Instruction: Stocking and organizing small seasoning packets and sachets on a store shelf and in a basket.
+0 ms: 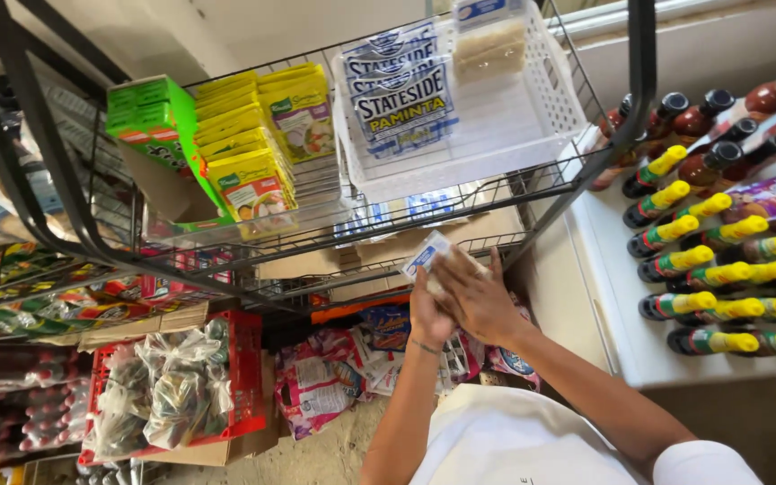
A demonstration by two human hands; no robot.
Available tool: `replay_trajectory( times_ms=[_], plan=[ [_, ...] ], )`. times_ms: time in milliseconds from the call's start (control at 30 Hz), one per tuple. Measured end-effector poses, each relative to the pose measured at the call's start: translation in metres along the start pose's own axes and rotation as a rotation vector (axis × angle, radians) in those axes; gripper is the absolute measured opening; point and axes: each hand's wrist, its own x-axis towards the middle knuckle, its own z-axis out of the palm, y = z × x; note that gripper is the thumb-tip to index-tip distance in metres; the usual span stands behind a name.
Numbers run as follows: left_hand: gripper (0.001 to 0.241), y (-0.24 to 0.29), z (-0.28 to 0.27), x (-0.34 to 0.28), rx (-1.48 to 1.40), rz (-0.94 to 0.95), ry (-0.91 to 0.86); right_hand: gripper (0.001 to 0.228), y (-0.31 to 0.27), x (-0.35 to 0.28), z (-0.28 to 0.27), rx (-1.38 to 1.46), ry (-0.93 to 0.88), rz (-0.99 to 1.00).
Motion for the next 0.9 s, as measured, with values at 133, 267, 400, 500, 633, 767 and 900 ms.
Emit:
replay_trajectory(
  times_ms=[133, 267, 400, 500, 633, 767, 900],
  plan=[
    [0.059, -0.025, 0.057, -0.02, 0.261, 0.004, 0.299, 0.06, 0.006, 0.01, -0.026, -0.1, -0.212, -0.094],
    [0.055, -0.027, 0.059, -0.028, 0.122, 0.043, 0.063, 0.068, 0.033, 0.026, -0.036, 0.085, -0.254, 0.065],
    [0.062, -0.027, 0.088, -0.05, 0.113, -0.025, 0.076, 0.083, 0.062, 0.024, -0.037, 0.417, -0.224, 0.176],
    [0.063, -0.029, 0.1, -0.065, 0.17, -0.172, 0.019, 0.086, 0.064, 0.033, -0.055, 0.82, -0.341, 0.237],
    [0.055, -0.046, 0.113, -0.09, 0.241, -0.22, 0.13, 0.079, 0.055, 0.04, -0.085, 0.894, -0.476, 0.19],
    [0.055, -0.059, 0.156, -0.111, 0.573, -0.346, 0.05, 0.06, 0.035, 0.039, -0.142, 0.995, -0.513, 0.064],
    [0.047, -0.052, 0.168, -0.104, 1.05, -0.27, -0.126, 0.044, 0.014, 0.045, -0.219, 0.702, -0.424, -0.003]
  ],
)
